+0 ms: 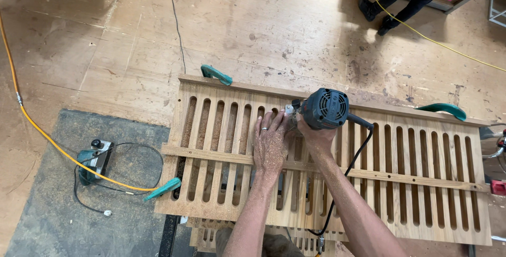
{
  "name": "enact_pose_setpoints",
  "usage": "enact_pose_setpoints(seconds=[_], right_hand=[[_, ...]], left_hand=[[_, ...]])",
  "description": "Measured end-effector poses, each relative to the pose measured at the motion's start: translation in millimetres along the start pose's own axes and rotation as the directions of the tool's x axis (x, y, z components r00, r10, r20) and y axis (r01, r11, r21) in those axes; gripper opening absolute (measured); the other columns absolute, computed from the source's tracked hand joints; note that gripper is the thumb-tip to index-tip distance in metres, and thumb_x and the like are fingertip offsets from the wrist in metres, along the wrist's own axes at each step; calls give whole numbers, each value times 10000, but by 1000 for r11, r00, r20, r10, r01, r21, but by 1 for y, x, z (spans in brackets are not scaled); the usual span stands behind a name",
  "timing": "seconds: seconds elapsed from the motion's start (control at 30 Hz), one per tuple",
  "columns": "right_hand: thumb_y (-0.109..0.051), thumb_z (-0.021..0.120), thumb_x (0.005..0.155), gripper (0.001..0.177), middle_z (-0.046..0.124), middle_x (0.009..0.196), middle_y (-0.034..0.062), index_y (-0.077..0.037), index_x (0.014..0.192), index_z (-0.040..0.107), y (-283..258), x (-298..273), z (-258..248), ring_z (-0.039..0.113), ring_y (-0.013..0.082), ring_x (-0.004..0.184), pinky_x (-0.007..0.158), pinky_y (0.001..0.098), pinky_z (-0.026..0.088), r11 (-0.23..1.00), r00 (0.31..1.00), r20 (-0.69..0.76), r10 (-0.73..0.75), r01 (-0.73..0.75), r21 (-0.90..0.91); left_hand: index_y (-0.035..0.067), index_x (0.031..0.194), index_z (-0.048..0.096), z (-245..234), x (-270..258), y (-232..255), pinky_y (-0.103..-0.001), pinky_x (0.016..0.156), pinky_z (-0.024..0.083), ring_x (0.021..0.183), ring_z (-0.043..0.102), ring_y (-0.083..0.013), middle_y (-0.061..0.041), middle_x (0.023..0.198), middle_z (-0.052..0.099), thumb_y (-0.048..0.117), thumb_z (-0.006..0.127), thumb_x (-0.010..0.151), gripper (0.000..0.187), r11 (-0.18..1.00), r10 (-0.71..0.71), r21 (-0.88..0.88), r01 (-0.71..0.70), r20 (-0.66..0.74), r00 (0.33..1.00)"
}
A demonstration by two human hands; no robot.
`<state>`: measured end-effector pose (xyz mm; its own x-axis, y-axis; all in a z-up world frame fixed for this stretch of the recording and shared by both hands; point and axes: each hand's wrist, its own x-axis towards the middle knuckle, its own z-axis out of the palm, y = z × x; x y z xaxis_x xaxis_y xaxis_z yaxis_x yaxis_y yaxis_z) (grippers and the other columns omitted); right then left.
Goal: The person uses a handheld electric router to smooth the edges of elongated slots in a wooden slatted panel. The panel is clamped to a workbench. The person moves the router along the slots, generating sawdust.
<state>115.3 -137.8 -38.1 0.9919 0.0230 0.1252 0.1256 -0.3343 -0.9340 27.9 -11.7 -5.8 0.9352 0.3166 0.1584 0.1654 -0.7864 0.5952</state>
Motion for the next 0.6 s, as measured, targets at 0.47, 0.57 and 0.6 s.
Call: enact_pose_setpoints(seconds=[0.47, 0.57, 0.6], right_hand=[[-206, 929, 827, 872, 610, 1377, 200, -58, 1544, 456, -13, 12, 9, 579, 389, 1296, 1024, 567, 504, 998, 999, -29, -44, 43, -54], [-199, 920, 839, 854, 610, 1375, 202, -64, 1543, 455, -16, 16, 7, 585, 393, 1286, 1013, 565, 518, 996, 998, -28, -56, 54, -73], [-179, 901, 859, 821, 610, 1367, 201, -72, 1540, 454, -16, 17, 6, 584, 404, 1283, 996, 572, 530, 995, 997, -22, -72, 71, -71]], left_hand=[[178, 1371, 613, 2, 12, 2, -499, 1245, 255, 1402, 436, -232, 17, 1435, 572, 431, 592, 989, 459, 999, -33, -12, 32, -19, 999], [177, 1368, 613, 7, 14, 0, -504, 1242, 259, 1392, 438, -231, 17, 1434, 571, 427, 601, 980, 462, 999, -30, -13, 29, -28, 999], [176, 1369, 610, 9, 15, -2, -506, 1240, 263, 1389, 437, -232, 17, 1440, 566, 420, 603, 977, 462, 1000, -25, -10, 25, -30, 999]])
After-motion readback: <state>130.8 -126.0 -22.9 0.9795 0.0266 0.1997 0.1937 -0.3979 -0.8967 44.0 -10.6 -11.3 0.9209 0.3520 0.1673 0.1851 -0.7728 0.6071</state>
